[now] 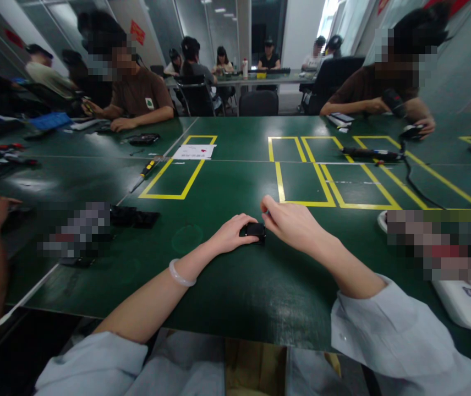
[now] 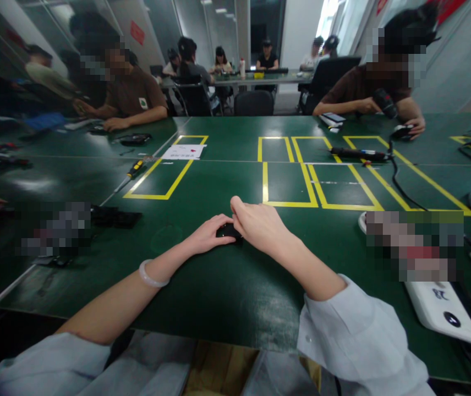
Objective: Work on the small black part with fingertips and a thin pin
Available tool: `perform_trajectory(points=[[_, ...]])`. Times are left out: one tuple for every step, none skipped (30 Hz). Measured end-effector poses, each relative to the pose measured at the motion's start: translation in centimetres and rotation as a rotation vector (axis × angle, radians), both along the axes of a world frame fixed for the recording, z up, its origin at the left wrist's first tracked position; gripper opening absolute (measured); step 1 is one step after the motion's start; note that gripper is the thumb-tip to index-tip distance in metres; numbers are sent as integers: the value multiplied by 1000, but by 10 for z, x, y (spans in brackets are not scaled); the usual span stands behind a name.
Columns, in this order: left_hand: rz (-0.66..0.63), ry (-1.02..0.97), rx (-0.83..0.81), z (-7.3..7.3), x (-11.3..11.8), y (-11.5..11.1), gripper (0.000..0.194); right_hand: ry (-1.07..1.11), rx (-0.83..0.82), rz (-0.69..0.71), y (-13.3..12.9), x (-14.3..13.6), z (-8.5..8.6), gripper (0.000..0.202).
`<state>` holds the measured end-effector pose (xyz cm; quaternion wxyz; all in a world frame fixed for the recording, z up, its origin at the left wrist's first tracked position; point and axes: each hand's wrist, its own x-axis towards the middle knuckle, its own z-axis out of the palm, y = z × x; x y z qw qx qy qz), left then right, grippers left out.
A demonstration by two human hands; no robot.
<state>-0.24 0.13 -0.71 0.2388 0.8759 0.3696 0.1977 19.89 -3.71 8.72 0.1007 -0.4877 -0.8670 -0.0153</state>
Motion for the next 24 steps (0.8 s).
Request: perform_trajectory(points=[[4,-3,3,0,0,0,38,-9,1,-2,0,0,0,20],[6,-4,4,-1,0,1,38,-24,2,-6,0,0,0,22],[6,-2,2,-1,0,1,39,-43,5,-13,1,0,1,23],[3,0,-1,0,0,1,38,-59,7,-20,1,0,1,24],[-2,2,-3,0,0,1,38,-68,8,-26,1,-1,1,23],[-8,2,-5,0,0,1,38,-69,6,-28,1,-1,1,22],[-11,2,-5,1,0,0,37,-62,0,-26,0,-1,1,21],[-11,0,-2,1,0,0,37,-50,-5,-22,-1,-2,1,21],[-11,-1,1,1,0,0,37,-34,-10,-17,-1,-2,2,20],[-9,0,3,2,0,0,37,-20,-12,-11,-2,-2,2,20],[-7,3,4,2,1,0,37,-9,-11,-8,-2,-2,2,19],[-5,6,4,2,1,0,37,-3,-9,-5,-2,-2,2,19],[-3,10,2,2,1,-1,37,-5,-9,-5,-2,-2,2,19],[-1,12,-1,2,1,-1,38,-14,-8,-6,-1,-2,2,20],[1,12,-4,2,1,-1,38,-26,-8,-9,-1,-2,2,21],[2,11,-6,1,1,-1,38,-38,-8,-14,0,-2,2,21],[2,10,-8,1,1,0,38,-44,-8,-16,0,-2,2,21],[1,9,-8,1,0,0,38,-42,-9,-17,0,-2,2,21],[-1,9,-7,1,0,0,37,-34,-13,-15,0,-2,2,20],[-3,7,-4,0,0,0,37,-22,-20,-10,-1,-2,2,19],[-6,5,-1,0,0,0,37,-9,-28,-4,-1,-2,2,18],[-9,2,4,0,0,0,37,3,-33,0,-2,-2,3,18],[-10,-2,10,-1,-1,1,37,14,-34,2,-2,-2,3,17],[-11,-5,15,-1,-1,1,37,21,-33,4,-2,-1,3,17]])
